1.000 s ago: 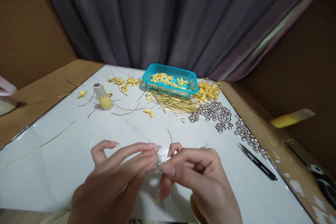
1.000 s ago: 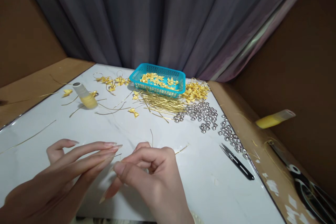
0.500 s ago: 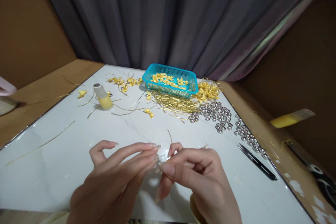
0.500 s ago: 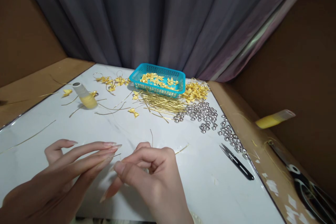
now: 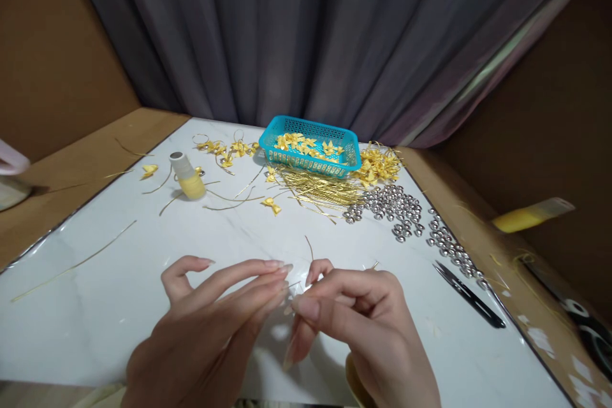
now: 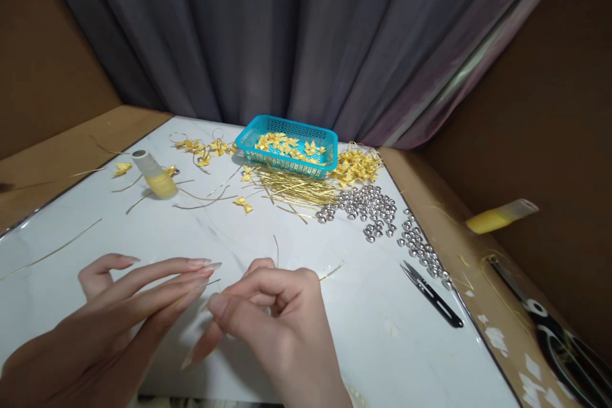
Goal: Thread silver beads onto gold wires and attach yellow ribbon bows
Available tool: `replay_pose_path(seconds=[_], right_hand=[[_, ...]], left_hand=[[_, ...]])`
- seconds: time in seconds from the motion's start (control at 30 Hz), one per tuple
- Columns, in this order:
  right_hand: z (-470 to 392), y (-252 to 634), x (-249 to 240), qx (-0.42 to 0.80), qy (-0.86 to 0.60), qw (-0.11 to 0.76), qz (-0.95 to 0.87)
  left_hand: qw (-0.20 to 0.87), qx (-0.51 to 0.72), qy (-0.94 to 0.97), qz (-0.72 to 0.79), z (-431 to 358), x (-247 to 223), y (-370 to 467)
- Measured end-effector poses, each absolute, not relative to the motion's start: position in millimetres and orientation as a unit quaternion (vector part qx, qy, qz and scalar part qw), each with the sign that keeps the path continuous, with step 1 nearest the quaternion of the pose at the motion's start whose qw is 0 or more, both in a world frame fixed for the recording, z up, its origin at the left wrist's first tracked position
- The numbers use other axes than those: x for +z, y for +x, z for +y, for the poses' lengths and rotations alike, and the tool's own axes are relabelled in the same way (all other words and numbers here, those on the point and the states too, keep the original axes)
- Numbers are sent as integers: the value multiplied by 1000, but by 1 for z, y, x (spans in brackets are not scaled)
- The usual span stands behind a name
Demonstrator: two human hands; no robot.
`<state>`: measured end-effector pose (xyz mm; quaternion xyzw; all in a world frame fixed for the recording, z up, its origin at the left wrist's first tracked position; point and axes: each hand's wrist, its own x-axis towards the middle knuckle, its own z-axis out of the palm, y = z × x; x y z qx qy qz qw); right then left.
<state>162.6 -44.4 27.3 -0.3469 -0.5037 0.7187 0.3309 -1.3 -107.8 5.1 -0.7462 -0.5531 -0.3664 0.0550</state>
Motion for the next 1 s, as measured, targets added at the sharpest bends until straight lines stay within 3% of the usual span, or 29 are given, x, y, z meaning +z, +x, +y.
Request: replay_pose_path(seconds=[1.0], right_hand=[[-45,162,25,704,-339,340,-523]], left_hand=[[46,-382,-733,-560,-110,3,3]])
